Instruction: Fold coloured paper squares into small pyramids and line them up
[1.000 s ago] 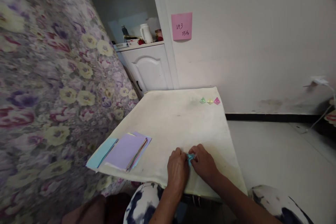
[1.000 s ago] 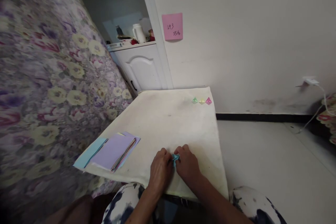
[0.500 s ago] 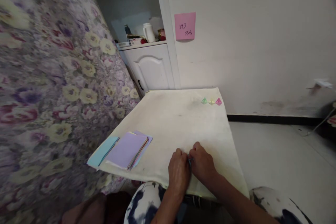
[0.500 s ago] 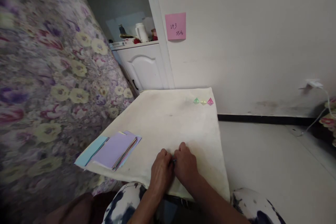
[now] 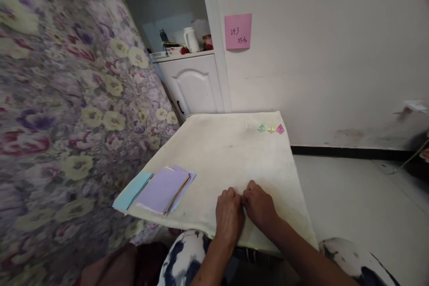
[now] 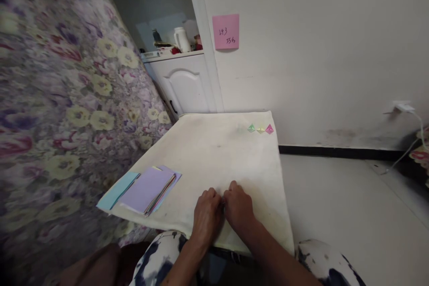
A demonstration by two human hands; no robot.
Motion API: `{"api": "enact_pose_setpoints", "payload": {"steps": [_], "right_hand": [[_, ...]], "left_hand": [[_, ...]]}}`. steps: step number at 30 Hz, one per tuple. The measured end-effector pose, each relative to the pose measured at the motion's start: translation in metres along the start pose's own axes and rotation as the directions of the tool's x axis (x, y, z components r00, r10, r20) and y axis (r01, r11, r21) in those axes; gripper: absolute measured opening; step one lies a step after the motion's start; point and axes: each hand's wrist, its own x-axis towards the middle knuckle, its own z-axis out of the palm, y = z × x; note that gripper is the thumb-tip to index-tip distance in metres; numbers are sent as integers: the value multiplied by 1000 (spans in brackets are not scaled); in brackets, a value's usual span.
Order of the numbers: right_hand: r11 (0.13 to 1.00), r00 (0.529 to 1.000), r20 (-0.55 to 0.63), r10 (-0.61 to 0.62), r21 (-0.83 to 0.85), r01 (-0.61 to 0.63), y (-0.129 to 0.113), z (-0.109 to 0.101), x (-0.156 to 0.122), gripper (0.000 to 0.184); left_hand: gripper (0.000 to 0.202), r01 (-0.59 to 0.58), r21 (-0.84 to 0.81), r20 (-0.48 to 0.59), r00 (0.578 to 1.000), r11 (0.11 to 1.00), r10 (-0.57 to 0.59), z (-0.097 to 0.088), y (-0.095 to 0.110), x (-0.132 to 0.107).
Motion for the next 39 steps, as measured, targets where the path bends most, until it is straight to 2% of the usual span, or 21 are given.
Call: {"api": "enact_pose_setpoints", "payload": {"steps": [4, 7, 12, 15, 16, 18, 22, 30, 34, 39], "right_hand": [[1000, 1000, -5, 1, 25, -1, 3, -3, 0, 15], [999, 1000, -20, -10, 45, 11, 3, -4, -1, 17], [998, 1000, -8, -25, 64, 26, 2, -5, 0, 20], [992, 999, -16, -39, 119, 40, 11, -9, 1, 14], [986, 999, -35, -37, 163, 42, 15, -11, 2, 18], [971, 996, -84, 9, 241, 11, 25, -15, 2, 28], [952, 989, -125, 81, 304, -40, 36, -20, 3, 25], [961, 994, -89, 58, 273, -31, 28, -17, 1, 18], [963, 997, -76, 33, 269, -11, 29, -16, 0, 18], [963, 997, -74, 0, 269, 20, 30, -14, 0, 16]], "left_hand": [[17, 7, 4, 13, 1000, 1000, -7, -1, 0, 0], [17, 19, -5, -18, 1000, 1000, -19, 0, 0, -1], [19, -31, -29, -34, 999, 999, 30, -1, 2, -1], [17, -41, -32, -30, 999, 999, 40, -1, 1, -1], [17, -33, -35, -26, 999, 999, 32, -1, 1, -1], [16, -16, -45, -16, 1000, 999, 15, 0, 0, -2], [11, -13, -64, -14, 1000, 998, 12, 1, 0, 0], [20, -4, -15, 14, 1000, 1000, 4, -1, 7, 5], [10, 39, -207, 23, 999, 978, -35, -8, 0, 0], [26, 32, -514, -16, 999, 857, -47, -15, -19, -1]]}}
